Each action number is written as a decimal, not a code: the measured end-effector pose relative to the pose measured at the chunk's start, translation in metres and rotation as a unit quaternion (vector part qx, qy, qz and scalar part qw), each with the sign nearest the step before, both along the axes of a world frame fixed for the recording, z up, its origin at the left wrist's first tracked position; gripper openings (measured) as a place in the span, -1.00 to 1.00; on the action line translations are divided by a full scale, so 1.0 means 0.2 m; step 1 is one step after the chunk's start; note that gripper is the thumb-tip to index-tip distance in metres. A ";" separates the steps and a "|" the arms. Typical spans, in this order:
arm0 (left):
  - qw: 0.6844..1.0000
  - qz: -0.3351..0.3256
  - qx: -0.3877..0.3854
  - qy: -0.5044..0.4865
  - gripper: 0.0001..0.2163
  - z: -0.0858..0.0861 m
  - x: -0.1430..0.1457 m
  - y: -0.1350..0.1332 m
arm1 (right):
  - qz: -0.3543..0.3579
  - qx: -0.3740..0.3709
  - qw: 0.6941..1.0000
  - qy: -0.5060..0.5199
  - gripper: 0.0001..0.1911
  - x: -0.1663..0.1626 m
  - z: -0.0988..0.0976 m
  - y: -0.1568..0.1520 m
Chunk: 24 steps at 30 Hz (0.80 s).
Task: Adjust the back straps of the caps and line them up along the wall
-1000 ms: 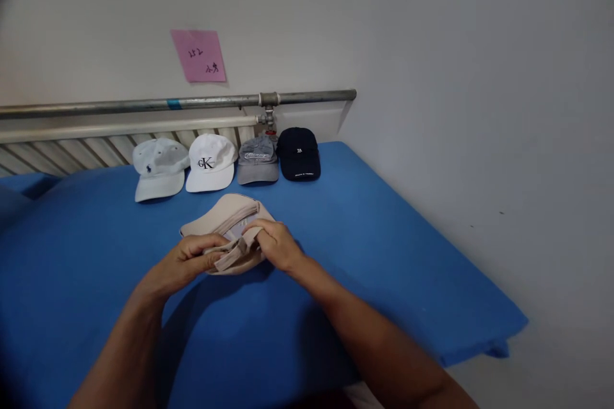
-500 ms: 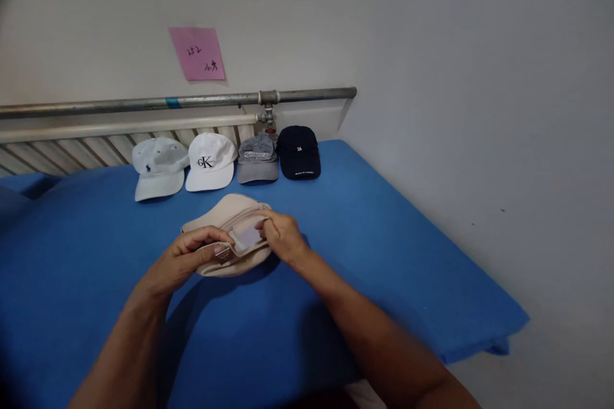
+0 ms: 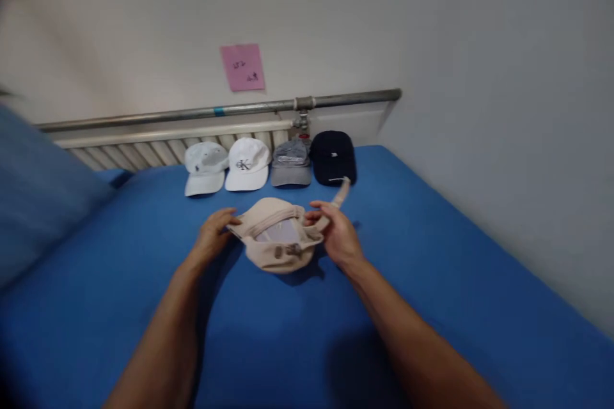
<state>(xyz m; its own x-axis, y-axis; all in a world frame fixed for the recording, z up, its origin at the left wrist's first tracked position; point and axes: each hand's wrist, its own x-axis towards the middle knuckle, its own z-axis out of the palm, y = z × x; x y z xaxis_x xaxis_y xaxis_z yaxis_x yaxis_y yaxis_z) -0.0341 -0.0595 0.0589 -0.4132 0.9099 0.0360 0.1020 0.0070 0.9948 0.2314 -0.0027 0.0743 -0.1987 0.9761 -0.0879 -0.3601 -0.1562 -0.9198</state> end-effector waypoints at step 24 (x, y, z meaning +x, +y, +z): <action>0.770 0.487 0.096 -0.401 -0.81 -0.05 -0.77 -1.19 | -0.004 -0.069 0.997 -0.034 -0.86 -0.03 -0.05 0.04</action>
<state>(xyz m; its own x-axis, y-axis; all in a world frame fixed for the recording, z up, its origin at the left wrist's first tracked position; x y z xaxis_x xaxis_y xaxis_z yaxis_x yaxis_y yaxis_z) -0.1883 -0.2983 0.0495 -0.8559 0.1635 -0.4906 -0.5056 -0.4639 0.7275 0.2253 0.0051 0.0637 -0.1810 0.9553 -0.2340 -0.2999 -0.2801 -0.9119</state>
